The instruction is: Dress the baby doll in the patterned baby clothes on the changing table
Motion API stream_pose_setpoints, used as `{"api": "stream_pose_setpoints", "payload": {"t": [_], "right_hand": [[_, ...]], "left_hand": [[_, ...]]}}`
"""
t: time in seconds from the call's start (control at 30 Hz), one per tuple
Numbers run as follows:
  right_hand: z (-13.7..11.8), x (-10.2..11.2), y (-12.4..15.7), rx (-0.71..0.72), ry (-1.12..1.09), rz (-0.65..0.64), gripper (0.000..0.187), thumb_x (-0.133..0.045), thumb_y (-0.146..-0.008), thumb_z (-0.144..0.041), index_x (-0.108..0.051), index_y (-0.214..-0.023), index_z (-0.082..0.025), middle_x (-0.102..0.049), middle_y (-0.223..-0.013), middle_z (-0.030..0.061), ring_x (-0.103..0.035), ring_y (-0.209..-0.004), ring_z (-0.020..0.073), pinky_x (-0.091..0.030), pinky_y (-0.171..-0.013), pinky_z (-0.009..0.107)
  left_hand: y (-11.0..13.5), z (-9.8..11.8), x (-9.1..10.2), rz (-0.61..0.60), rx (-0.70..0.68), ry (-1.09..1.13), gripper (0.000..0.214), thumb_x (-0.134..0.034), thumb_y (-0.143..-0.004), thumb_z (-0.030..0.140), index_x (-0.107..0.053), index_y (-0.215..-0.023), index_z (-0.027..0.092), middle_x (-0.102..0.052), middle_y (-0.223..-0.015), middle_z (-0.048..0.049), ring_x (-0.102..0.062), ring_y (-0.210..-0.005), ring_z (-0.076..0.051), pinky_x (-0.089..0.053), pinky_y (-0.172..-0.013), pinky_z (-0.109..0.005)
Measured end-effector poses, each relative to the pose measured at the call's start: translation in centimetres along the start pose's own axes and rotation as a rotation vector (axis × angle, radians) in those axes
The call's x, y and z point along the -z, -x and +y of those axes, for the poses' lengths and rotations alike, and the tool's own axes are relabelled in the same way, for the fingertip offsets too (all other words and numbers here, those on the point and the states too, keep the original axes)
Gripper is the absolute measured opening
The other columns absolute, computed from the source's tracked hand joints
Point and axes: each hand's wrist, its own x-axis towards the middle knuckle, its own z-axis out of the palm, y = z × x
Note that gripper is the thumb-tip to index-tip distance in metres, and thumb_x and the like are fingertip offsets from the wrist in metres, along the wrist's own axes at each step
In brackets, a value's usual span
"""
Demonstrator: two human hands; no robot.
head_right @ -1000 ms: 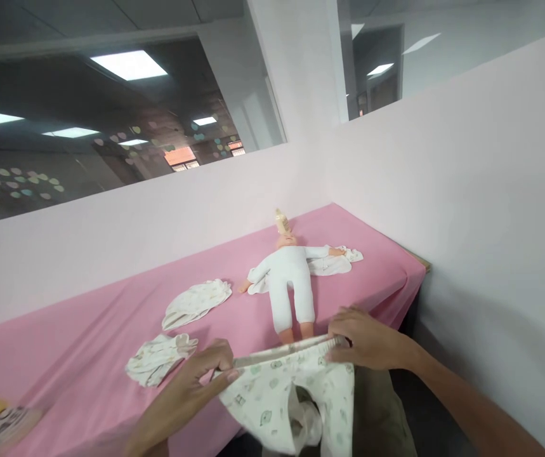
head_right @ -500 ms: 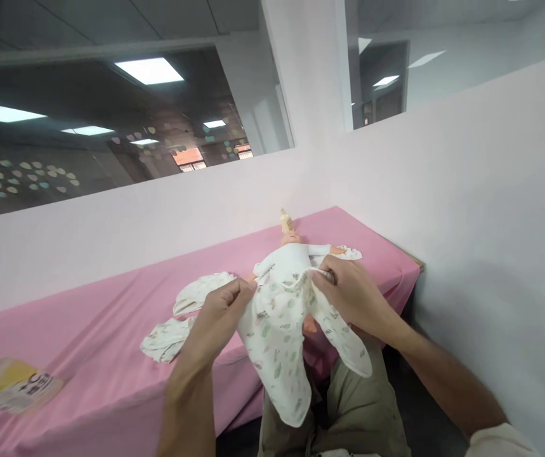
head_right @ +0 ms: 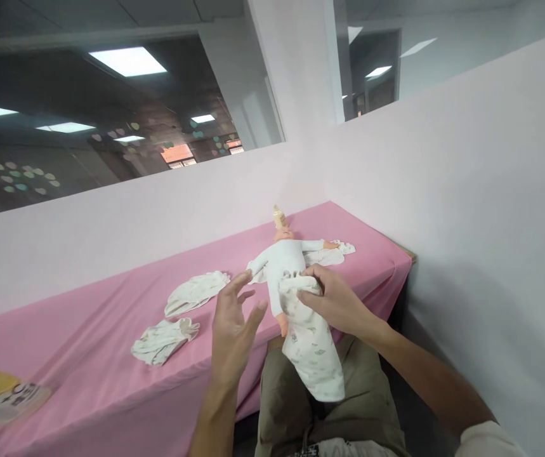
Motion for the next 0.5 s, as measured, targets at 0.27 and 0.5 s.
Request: {"api": "stream_pose_setpoints", "payload": {"t": [0.27, 0.5], "right_hand": [[-3.1, 1.6, -1.7, 0.031, -0.255, 0.247, 0.029, -0.065, -0.078, -0.039, -0.055, -0.097, -0.020, -0.062, -0.083, 0.0009, -0.058, -0.070, 0.0148, -0.046, -0.058, 0.027], [5.0, 2.5, -1.1, -0.112, 0.161, 0.167, 0.024, -0.058, -0.080, -0.038, -0.058, -0.098, -0.021, -0.060, -0.085, 0.0016, -0.058, -0.079, 0.0189, -0.051, -0.073, 0.036]], "left_hand": [[4.9, -3.6, -2.1, -0.489, 0.468, 0.427, 0.065, -0.080, -0.065, 0.043, -0.061, -0.120, 0.014, -0.067, -0.117, -0.0140, -0.063, -0.107, -0.030, -0.053, -0.086, -0.035], [5.0, 0.0, 1.1, -0.149, 0.371, 0.217, 0.043, -0.076, -0.068, 0.044, -0.068, -0.099, 0.015, -0.069, -0.088, -0.0059, -0.063, -0.075, -0.018, -0.051, -0.064, -0.024]]}}
